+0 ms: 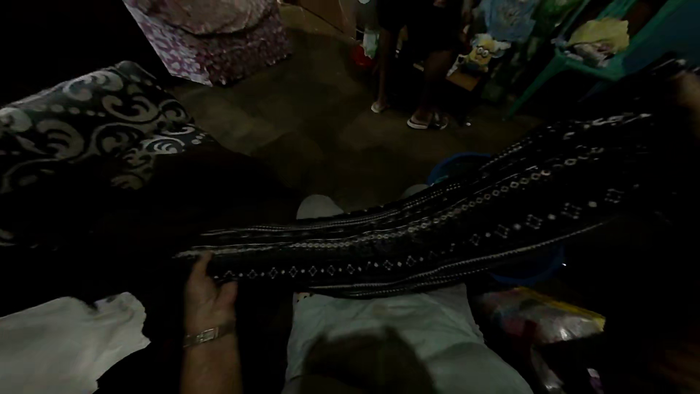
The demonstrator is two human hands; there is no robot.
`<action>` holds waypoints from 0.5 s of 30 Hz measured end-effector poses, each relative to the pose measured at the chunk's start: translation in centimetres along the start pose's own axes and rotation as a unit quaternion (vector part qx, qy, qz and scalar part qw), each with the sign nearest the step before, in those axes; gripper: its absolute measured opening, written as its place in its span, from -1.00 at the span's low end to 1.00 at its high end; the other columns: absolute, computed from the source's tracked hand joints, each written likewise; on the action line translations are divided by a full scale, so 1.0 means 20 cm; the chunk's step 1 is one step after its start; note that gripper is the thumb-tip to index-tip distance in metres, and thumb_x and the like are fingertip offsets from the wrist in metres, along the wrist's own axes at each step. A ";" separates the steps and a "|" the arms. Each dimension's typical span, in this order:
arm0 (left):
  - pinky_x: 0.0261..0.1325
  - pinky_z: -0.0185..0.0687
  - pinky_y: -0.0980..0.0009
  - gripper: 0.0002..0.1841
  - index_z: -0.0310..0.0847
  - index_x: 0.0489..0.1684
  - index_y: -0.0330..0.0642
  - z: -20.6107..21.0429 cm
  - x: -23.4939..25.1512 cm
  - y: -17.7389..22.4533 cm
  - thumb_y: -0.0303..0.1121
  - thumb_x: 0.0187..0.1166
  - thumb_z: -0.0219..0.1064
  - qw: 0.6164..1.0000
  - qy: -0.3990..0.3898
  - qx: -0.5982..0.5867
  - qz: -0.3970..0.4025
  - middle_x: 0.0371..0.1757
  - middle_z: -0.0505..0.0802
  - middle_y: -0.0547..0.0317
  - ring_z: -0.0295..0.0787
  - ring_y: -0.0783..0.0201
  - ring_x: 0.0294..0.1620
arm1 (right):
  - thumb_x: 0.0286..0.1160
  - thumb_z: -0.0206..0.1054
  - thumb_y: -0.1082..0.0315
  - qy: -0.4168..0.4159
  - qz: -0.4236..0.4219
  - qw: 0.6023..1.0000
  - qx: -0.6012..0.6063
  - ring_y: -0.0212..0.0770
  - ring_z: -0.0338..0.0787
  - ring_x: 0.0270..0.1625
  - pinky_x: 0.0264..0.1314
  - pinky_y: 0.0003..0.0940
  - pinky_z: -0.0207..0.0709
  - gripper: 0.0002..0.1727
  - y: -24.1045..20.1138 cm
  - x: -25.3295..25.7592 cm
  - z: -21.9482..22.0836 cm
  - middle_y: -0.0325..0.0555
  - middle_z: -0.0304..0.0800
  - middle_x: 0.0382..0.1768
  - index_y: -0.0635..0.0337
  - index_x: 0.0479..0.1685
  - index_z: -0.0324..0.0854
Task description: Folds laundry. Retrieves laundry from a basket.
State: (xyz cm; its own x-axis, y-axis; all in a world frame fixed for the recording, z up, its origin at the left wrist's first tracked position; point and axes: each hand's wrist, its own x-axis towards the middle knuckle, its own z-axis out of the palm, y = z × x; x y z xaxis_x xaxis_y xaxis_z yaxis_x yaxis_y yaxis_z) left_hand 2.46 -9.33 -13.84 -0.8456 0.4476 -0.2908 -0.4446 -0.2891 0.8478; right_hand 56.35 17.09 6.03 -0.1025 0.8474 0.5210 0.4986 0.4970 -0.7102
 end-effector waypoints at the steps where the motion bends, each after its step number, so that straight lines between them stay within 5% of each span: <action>1: 0.05 0.78 0.35 -0.76 0.39 0.31 -0.11 -0.05 0.05 0.09 -0.30 0.83 -0.03 0.999 -0.002 -0.006 0.036 -0.03 0.77 0.25 0.77 0.41 -0.02 | 0.74 0.24 -0.01 -0.024 -0.008 0.999 0.023 -0.62 0.72 -0.27 -0.17 -0.56 0.69 -0.67 0.00 -0.03 0.03 -0.44 0.71 -0.26 0.07 0.07 0.62; 4: 0.05 0.76 0.41 -0.82 0.45 0.18 -0.10 -0.20 0.13 0.40 -0.32 0.81 0.01 0.992 0.008 0.004 0.129 -0.11 0.77 0.27 0.77 0.43 -0.08 | 0.82 0.12 0.06 -0.052 0.137 0.989 0.006 -0.72 0.53 -0.42 -0.32 -0.71 0.50 -0.67 -0.22 -0.17 0.28 -0.45 0.56 -0.34 0.14 0.10 0.58; 6: 0.10 0.73 0.53 -0.82 0.46 0.06 -0.14 -0.31 0.15 0.57 -0.45 0.82 -0.08 0.975 -0.019 0.106 0.192 -0.17 0.78 0.34 0.77 0.53 -0.10 | 0.83 0.10 0.06 -0.096 0.236 0.967 0.017 -0.56 0.57 -0.40 -0.28 -0.52 0.56 -0.65 -0.17 -0.24 0.45 -0.31 0.61 -0.32 0.16 0.12 0.58; 7: 0.00 0.71 0.61 -0.77 0.52 -0.10 -0.24 -0.32 0.16 0.61 -0.59 0.77 -0.10 0.952 0.027 0.185 0.241 -0.31 0.77 0.35 0.74 0.59 -0.23 | 0.83 0.11 0.07 -0.123 0.273 0.954 0.035 -0.41 0.63 -0.33 -0.20 -0.34 0.61 -0.63 -0.08 -0.29 0.55 -0.18 0.66 -0.25 0.21 0.17 0.58; 8: -0.04 0.63 0.63 -0.73 0.52 -0.15 -0.40 -0.42 0.22 0.63 -0.71 0.74 -0.14 0.918 -0.009 0.266 0.294 -0.34 0.72 0.30 0.64 0.61 -0.27 | 0.82 0.13 0.06 -0.152 0.302 0.940 0.044 -0.28 0.70 -0.24 -0.12 -0.22 0.65 -0.60 0.04 -0.35 0.65 -0.05 0.71 -0.16 0.23 0.24 0.57; 9: 0.08 0.51 0.65 -0.72 0.37 0.13 -0.62 -0.66 0.38 0.70 -0.71 0.74 -0.25 0.838 -0.229 0.361 0.338 -0.09 0.62 0.23 0.51 0.62 -0.08 | 0.82 0.14 0.08 -0.189 0.326 0.925 0.045 -0.12 0.73 -0.06 0.06 -0.08 0.65 -0.56 0.15 -0.41 0.74 0.12 0.72 0.00 0.29 0.33 0.53; 11: -0.22 0.53 0.71 -0.81 0.46 -0.10 -0.27 -0.49 0.34 0.64 -0.51 0.81 -0.08 0.932 -0.081 0.239 0.260 -0.35 0.63 0.36 0.55 0.64 -0.37 | 0.83 0.12 0.09 -0.279 0.348 0.895 0.018 0.07 0.69 0.33 0.42 0.06 0.54 -0.46 0.35 -0.53 0.91 0.30 0.63 0.34 0.34 0.56 0.38; 12: -0.21 0.65 0.68 -0.88 0.47 0.06 -0.13 -0.41 0.31 0.66 -0.42 0.78 0.04 0.947 -0.108 0.222 0.207 -0.27 0.70 0.41 0.67 0.64 -0.31 | 0.84 0.09 0.06 -0.310 0.354 0.883 0.001 0.13 0.64 0.43 0.51 0.09 0.47 -0.39 0.41 -0.58 0.97 0.35 0.57 0.43 0.33 0.65 0.28; 13: -0.23 0.65 0.66 -0.81 0.44 0.18 -0.06 -0.20 0.19 0.62 -0.41 0.70 0.17 0.954 -0.026 0.227 0.195 -0.21 0.67 0.42 0.67 0.64 -0.30 | 0.86 0.06 0.04 -0.318 0.356 0.879 -0.007 0.15 0.62 0.48 0.55 0.10 0.44 -0.36 0.43 -0.61 1.00 0.37 0.54 0.48 0.32 0.72 0.19; 15: 0.21 0.61 0.53 -0.35 0.05 0.70 -0.15 0.16 -0.02 0.54 -0.56 0.61 0.22 0.936 0.021 0.279 0.215 0.30 0.57 0.20 0.63 0.54 0.14 | 0.85 0.07 0.05 -0.279 0.328 0.902 -0.028 0.20 0.65 0.43 0.50 0.13 0.47 -0.34 0.43 -0.62 1.01 0.41 0.55 0.44 0.31 0.74 0.14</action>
State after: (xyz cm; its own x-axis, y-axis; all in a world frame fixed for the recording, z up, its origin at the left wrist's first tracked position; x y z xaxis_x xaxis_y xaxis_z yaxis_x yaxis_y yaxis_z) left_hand -1.01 -10.05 -3.15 -0.9272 0.3538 0.1231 0.1529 0.0574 0.9866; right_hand 44.52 14.59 -16.14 -0.1795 0.9255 -0.3337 0.6503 -0.1429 -0.7461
